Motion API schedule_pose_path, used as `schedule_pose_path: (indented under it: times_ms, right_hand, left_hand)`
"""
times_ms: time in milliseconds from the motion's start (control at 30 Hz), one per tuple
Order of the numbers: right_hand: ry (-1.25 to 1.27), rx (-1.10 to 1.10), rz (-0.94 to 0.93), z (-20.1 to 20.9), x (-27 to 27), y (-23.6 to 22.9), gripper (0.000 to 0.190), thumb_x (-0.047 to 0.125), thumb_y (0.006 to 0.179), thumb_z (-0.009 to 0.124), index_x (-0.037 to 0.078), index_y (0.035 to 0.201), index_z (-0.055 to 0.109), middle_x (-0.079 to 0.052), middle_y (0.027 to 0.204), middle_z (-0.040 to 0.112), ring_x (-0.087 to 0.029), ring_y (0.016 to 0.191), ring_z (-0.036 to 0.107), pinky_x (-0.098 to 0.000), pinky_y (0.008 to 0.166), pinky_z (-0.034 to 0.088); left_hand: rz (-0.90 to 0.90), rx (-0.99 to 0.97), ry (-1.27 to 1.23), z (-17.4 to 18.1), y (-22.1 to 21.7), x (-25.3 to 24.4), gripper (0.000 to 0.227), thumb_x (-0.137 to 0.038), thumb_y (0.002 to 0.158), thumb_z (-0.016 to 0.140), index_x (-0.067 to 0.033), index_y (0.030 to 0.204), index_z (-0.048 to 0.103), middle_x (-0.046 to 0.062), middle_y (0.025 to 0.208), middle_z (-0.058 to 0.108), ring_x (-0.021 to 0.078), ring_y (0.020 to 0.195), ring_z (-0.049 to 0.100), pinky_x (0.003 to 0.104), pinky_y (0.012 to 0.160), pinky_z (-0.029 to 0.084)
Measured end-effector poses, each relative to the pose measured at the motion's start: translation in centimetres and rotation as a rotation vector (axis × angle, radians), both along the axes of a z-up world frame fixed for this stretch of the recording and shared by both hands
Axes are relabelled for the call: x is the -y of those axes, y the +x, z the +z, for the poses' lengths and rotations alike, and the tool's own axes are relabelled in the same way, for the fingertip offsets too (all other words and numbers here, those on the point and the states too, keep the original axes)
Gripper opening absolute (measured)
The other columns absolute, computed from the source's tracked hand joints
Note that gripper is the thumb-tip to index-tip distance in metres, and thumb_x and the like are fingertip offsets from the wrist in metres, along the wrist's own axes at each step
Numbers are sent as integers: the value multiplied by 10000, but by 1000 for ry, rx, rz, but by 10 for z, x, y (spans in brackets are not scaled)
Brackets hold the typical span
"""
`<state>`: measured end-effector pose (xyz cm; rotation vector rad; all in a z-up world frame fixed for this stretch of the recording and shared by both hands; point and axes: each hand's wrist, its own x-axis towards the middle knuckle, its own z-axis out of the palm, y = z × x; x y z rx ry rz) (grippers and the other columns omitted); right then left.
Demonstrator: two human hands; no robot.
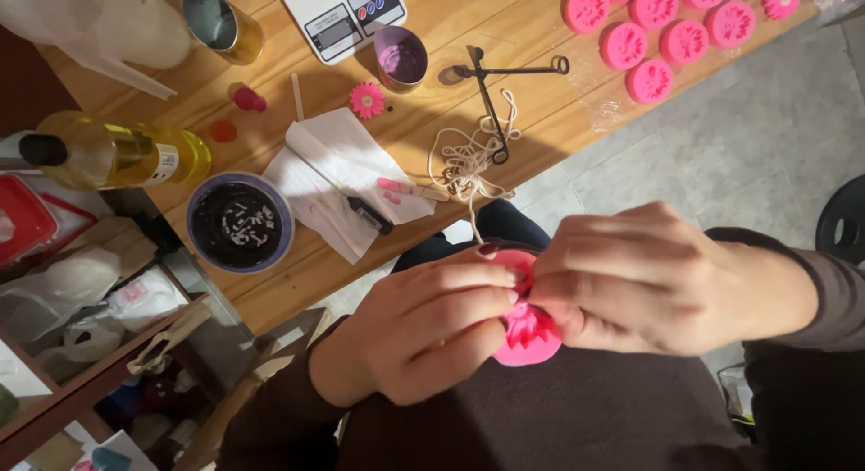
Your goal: Preparing wicks and mixing wax for candle making using molds and a scale.
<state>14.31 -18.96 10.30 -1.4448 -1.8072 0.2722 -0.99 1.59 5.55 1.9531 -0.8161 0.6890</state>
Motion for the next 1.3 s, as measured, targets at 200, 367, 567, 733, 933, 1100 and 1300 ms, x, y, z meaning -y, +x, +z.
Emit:
schedule_pose_path:
  times_ms: [200,367,567,733,933,1100,1300]
  right_hand:
    - [-92,-242,-29,-23,7,1,100,58,930,716,11,1018,705,-79,920,708,-167,758,697,-251,570,553]
    - [-354,-500,-56,-24,16,16,204,33,863,706,22,1060,756,-71,1003,774,-121,653,689,-227,522,522]
    - [-361,-524,11,-16,1,14,235,84,800,820,46,1013,728,-59,977,729,-173,820,716,-289,689,556]
    - [-461,-624,37,-39,-2,19,140,55,844,802,59,976,757,-39,942,769,-150,837,739,-278,718,573]
    - [-514,-903,-158,-93,-9,56,283,45,818,639,38,1099,672,-57,994,731,-153,884,697,-285,765,572]
    - [-722,-84,-768,-276,39,129,171,125,940,713,66,1091,770,-147,1004,776,-260,864,740,-391,763,569]
    - [-686,120,-1001,-334,36,121,755,321,799,861,-40,1374,529,-241,1279,563,-436,1184,566,-480,945,503]
  left_hand:
    - [-32,-85,-49,-6,-2,0,195,-56,959,706,89,1071,639,199,1158,649,398,1151,695,482,1012,640]
    - [6,-92,-59,-14,-6,1,168,-23,943,702,76,1063,638,188,1134,642,387,1102,705,465,951,652]
    - [4,-120,-70,-14,-6,3,204,-43,922,705,70,1076,635,196,1140,637,389,1085,704,462,950,650]
    - [30,-239,-152,-21,-8,12,204,63,883,726,19,1061,636,166,1130,646,334,1044,716,411,948,642]
    - [346,-730,-249,-51,-1,5,280,-44,801,847,-38,976,628,118,1088,717,222,945,742,309,818,583]
    - [453,-503,-332,-94,18,-14,306,15,857,803,-6,1025,548,184,1376,609,264,1208,641,357,988,523]
    - [518,-1075,-619,-110,36,-22,192,-17,946,643,-8,991,456,151,1030,696,208,831,725,326,590,534]
